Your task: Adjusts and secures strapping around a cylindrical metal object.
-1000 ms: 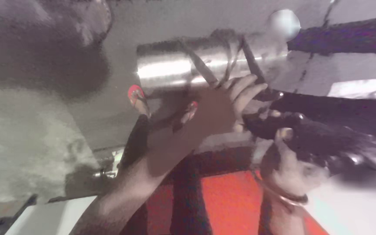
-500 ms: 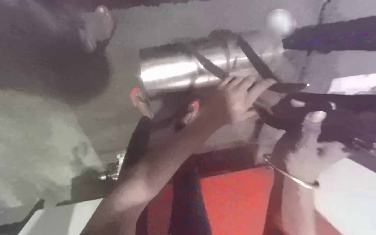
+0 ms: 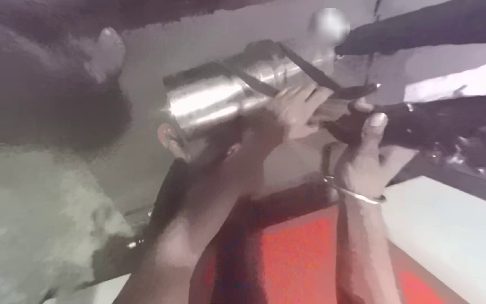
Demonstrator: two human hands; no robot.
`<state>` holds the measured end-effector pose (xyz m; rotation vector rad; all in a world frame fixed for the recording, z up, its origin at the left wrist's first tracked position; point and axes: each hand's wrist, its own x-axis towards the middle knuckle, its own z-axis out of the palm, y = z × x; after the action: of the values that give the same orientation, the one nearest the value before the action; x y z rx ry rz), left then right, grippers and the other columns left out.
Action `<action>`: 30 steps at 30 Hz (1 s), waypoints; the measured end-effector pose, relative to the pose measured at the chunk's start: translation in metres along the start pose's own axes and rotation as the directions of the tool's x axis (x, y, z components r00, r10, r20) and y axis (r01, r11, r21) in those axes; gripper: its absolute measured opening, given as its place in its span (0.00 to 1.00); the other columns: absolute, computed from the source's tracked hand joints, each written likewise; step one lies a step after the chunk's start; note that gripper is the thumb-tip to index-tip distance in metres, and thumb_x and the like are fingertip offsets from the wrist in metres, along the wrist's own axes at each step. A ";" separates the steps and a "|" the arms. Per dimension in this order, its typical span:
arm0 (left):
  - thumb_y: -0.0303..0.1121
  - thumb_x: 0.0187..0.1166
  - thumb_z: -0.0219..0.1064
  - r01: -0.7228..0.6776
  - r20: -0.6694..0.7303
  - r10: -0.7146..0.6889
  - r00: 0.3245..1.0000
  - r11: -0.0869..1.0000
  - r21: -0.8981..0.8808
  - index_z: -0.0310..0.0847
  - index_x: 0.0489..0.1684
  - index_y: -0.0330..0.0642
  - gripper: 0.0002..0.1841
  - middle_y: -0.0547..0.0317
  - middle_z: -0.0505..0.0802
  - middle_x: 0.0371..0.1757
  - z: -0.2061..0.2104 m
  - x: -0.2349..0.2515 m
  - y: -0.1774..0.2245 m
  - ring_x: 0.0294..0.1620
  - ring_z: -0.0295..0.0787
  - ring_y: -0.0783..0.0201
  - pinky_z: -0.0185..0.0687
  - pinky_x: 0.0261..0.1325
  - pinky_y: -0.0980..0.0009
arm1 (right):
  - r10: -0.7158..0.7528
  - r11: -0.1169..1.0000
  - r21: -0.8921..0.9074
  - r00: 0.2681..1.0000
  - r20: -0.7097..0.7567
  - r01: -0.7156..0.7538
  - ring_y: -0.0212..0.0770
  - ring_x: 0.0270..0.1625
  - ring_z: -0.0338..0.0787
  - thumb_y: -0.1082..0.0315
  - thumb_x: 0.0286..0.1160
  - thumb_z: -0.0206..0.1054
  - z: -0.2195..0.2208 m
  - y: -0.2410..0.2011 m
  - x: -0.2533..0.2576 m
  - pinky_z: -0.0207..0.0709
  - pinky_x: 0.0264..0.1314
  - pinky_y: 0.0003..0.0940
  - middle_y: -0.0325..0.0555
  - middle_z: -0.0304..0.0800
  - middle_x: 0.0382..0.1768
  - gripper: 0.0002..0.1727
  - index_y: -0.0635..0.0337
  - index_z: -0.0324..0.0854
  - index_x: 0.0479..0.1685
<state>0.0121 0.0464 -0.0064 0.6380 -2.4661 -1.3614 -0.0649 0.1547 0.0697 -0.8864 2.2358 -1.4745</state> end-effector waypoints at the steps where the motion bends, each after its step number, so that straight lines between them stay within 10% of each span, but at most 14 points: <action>1: 0.42 0.59 0.86 -0.032 -0.030 0.031 0.999 0.999 -0.016 0.81 0.72 0.41 0.36 0.45 0.90 0.66 0.000 -0.006 -0.003 0.70 0.86 0.49 0.79 0.74 0.53 | -0.011 1.000 -0.016 1.000 0.011 0.011 0.40 0.64 0.90 0.65 0.90 0.59 0.001 -0.002 -0.007 0.84 0.73 0.45 0.41 0.89 0.62 0.20 0.64 0.66 0.73; 11: 0.39 0.54 0.85 -0.132 -0.336 0.145 0.931 0.989 0.063 0.88 0.59 0.41 0.29 0.47 0.93 0.55 0.019 -0.011 -0.027 0.58 0.90 0.51 0.87 0.62 0.58 | 0.141 0.960 -0.237 0.989 -0.047 -0.148 0.16 0.55 0.88 0.58 0.80 0.71 0.016 -0.018 -0.005 0.84 0.63 0.21 0.26 0.90 0.51 0.23 0.61 0.76 0.68; 18: 0.45 0.58 0.85 -0.044 -0.074 0.045 0.996 0.999 0.005 0.83 0.70 0.47 0.35 0.50 0.89 0.65 0.012 0.021 -0.008 0.70 0.85 0.51 0.79 0.73 0.55 | 0.045 0.994 0.101 0.998 -0.052 -0.040 0.37 0.60 0.92 0.63 0.83 0.68 0.004 -0.002 0.030 0.87 0.69 0.40 0.39 0.91 0.55 0.18 0.60 0.73 0.66; 21: 0.45 0.51 0.87 -0.102 -0.183 0.105 0.977 0.994 0.025 0.87 0.62 0.45 0.33 0.50 0.93 0.59 0.020 0.034 0.001 0.63 0.89 0.51 0.84 0.63 0.54 | 0.013 0.989 0.145 1.000 0.005 -0.013 0.44 0.64 0.91 0.62 0.82 0.69 -0.015 0.002 0.044 0.85 0.72 0.45 0.44 0.91 0.60 0.20 0.61 0.74 0.67; 30: 0.48 0.49 0.87 -0.042 -0.167 0.050 0.985 0.998 0.051 0.86 0.60 0.48 0.34 0.53 0.91 0.60 0.023 0.026 0.011 0.63 0.87 0.53 0.82 0.63 0.53 | -0.021 0.986 0.170 0.993 0.112 0.001 0.40 0.65 0.90 0.60 0.84 0.67 -0.020 -0.004 0.039 0.84 0.73 0.41 0.41 0.92 0.60 0.19 0.61 0.76 0.66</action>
<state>-0.0229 0.0553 -0.0093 0.6732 -2.3691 -1.1843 -0.1045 0.1421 0.0843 -0.9058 1.9943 -1.5514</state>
